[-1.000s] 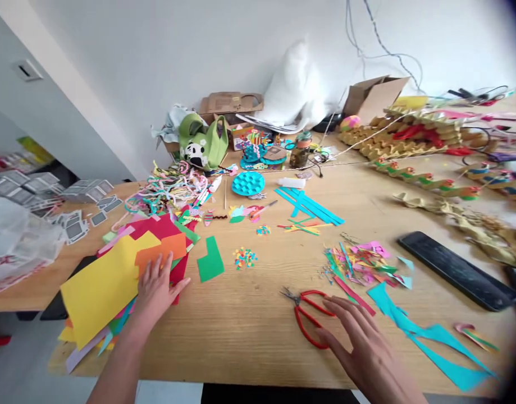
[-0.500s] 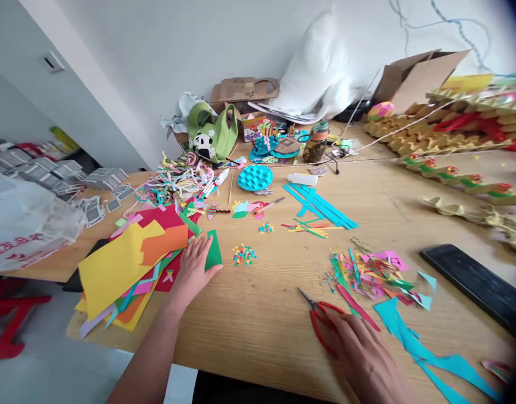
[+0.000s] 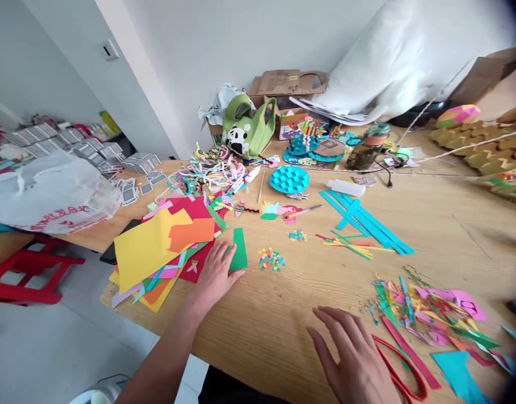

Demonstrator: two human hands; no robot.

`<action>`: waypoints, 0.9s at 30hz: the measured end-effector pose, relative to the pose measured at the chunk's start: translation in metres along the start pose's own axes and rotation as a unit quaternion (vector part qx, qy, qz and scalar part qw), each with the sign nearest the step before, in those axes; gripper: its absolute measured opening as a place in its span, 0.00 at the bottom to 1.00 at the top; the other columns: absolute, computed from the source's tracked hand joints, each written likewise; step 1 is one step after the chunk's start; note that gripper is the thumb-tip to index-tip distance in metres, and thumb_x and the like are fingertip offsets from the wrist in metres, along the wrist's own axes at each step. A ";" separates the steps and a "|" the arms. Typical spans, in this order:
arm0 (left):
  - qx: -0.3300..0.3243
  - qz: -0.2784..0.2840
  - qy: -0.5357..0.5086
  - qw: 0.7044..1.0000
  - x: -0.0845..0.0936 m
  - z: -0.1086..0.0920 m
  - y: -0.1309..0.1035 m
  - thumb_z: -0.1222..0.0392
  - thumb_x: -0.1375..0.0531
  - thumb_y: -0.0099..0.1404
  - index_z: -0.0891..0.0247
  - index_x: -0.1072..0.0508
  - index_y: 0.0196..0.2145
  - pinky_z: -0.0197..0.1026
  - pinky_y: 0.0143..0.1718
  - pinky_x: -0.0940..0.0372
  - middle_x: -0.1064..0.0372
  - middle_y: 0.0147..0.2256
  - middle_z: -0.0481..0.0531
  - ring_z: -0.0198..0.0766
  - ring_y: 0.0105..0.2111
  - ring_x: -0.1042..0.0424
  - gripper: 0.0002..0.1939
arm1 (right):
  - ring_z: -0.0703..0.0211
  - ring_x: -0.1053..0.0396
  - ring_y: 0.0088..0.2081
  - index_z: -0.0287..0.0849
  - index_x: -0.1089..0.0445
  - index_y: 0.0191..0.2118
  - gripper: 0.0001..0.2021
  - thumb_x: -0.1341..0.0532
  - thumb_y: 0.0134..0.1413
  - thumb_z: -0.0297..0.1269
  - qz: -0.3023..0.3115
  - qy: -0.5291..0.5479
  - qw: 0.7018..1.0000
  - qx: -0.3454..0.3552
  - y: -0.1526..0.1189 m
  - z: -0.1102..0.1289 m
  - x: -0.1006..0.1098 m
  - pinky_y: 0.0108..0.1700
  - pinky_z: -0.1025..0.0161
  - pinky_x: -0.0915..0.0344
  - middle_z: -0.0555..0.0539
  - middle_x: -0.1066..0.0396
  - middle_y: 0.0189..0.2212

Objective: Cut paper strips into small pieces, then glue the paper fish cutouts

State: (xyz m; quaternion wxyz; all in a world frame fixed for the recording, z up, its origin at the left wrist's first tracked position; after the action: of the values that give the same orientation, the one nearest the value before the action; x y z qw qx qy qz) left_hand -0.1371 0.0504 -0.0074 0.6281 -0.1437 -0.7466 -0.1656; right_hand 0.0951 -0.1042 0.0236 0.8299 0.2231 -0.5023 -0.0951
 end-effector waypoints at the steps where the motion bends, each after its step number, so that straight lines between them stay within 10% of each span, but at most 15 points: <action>1: -0.003 0.001 -0.003 1.000 0.000 0.000 -0.002 0.46 0.45 0.65 0.64 0.39 0.60 0.56 0.62 0.47 0.44 0.62 0.63 0.52 0.64 0.48 0.30 | 0.50 0.32 0.43 0.41 0.34 0.48 0.11 0.45 0.63 0.38 0.010 0.016 1.000 0.007 0.007 0.008 -0.006 0.41 0.56 0.31 0.41 0.30 0.41; 11: -0.071 -0.053 0.024 0.996 0.006 0.004 -0.016 0.59 0.41 0.65 0.63 0.28 0.49 0.51 0.57 0.37 0.32 0.54 0.57 0.47 0.56 0.35 0.15 | 0.52 0.31 0.42 0.41 0.33 0.44 0.08 0.46 0.64 0.34 0.019 0.091 0.991 0.094 0.046 0.045 -0.041 0.41 0.58 0.30 0.42 0.29 0.39; 27: -0.111 -0.059 -0.043 0.991 0.019 -0.009 -0.027 0.62 0.46 0.68 0.63 0.27 0.46 0.46 0.53 0.35 0.26 0.46 0.56 0.44 0.48 0.28 0.12 | 0.55 0.31 0.37 0.40 0.33 0.42 0.06 0.46 0.63 0.28 0.035 0.162 0.978 0.129 0.016 0.057 -0.066 0.39 0.60 0.30 0.43 0.30 0.35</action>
State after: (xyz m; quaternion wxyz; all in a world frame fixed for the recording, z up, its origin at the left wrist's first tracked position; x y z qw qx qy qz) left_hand -0.1436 0.0220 0.0113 0.5649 -0.1752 -0.7568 -0.2783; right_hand 0.0124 -0.0803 0.0017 0.8673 0.3233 -0.3767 0.0375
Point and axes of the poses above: each hand's wrist, its own y-axis towards the middle knuckle, its own x-axis out of the back of the hand, z = x × y, the point moved 6 cm from there along y, towards the middle knuckle
